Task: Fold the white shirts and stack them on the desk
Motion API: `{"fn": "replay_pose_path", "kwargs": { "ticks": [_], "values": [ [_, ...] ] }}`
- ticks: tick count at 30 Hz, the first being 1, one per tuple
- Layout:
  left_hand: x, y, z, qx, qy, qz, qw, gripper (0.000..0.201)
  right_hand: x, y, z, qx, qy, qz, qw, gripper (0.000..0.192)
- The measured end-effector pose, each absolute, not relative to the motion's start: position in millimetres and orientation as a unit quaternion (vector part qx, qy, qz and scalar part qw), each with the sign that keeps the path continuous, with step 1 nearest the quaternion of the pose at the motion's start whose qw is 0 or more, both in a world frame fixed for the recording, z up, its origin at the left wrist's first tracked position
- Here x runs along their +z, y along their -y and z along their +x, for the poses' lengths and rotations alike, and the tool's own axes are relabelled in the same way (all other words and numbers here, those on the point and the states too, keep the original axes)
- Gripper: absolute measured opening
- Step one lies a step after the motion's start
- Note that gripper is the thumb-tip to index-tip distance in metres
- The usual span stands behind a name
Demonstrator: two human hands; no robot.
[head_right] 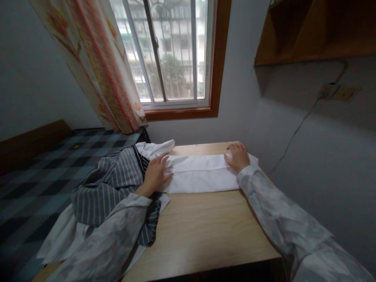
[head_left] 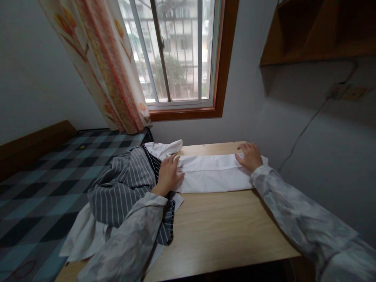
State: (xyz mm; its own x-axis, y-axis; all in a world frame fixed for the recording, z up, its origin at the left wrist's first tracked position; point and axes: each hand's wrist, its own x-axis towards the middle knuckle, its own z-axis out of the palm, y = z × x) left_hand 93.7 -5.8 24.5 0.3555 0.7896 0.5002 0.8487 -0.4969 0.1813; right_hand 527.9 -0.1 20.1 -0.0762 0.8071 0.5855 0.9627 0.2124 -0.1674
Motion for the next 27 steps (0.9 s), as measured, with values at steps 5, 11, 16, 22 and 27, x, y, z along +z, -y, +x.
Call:
{"fn": "replay_pose_path", "kwargs": {
  "ticks": [5, 11, 16, 22, 27],
  "values": [
    [6, -11, 114, -0.198, 0.477, -0.855, -0.057, 0.048, 9, 6, 414, -0.025, 0.842, -0.458, 0.284, 0.022],
    [-10, -9, 99, -0.37, 0.422, -0.807, -0.185, 0.043, -7, 8, 315, 0.072, 0.832, -0.449, 0.316, 0.029],
    [-11, -18, 86, -0.516, 0.54, -0.642, -0.174, 0.019, -16, -9, 272, 0.067, 0.855, -0.433, 0.278, 0.032],
    [-18, -32, 79, -0.544, 0.614, -0.525, -0.226, 0.012, -30, -17, 255, 0.029, 0.857, -0.449, 0.252, 0.009],
    [-15, -23, 87, -0.475, 0.6, -0.619, -0.178, 0.023, -37, -19, 261, 0.071, 0.806, -0.481, 0.338, 0.013]
  ]
}}
